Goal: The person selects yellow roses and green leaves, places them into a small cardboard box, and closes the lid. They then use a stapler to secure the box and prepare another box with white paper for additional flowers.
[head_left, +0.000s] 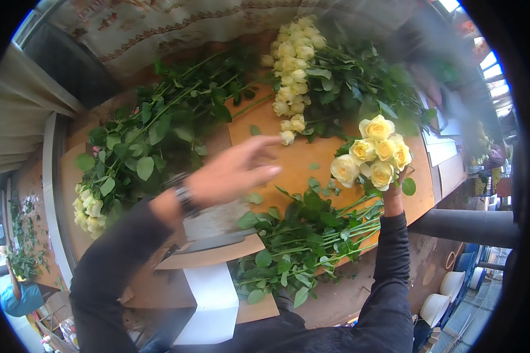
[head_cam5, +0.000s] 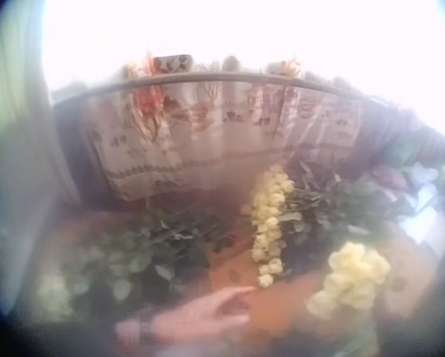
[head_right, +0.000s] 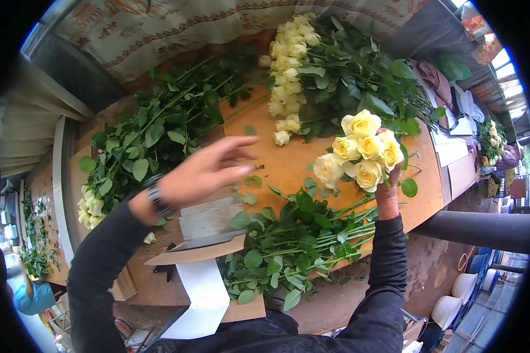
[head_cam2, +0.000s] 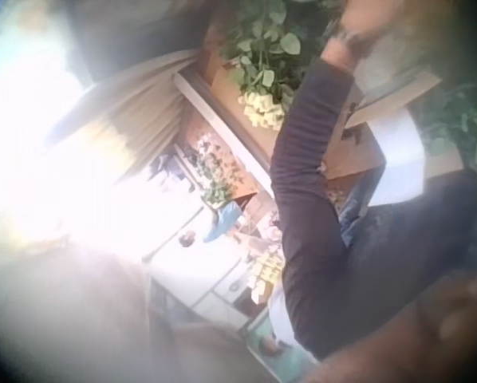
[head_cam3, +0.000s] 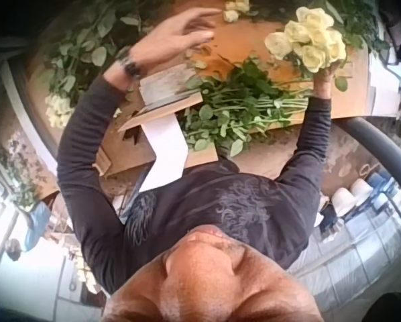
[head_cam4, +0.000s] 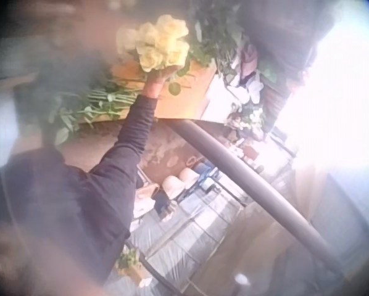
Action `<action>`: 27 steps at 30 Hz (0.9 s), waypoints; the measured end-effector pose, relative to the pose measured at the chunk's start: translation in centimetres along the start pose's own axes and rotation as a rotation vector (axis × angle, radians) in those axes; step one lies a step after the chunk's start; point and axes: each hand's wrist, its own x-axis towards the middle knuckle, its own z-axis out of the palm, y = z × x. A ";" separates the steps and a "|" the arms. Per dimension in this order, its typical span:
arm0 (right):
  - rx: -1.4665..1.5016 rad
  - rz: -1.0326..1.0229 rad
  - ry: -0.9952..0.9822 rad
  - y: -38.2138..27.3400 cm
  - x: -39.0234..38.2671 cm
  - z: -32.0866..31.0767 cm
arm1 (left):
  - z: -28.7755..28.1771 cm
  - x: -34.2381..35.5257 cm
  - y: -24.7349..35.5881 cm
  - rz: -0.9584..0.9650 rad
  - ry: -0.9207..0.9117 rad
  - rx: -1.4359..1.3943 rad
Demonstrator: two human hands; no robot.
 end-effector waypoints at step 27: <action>-1.037 -0.431 0.044 -3.7 1.0 4.5 | 9.9 10.6 1.7 -0.016 0.054 -0.310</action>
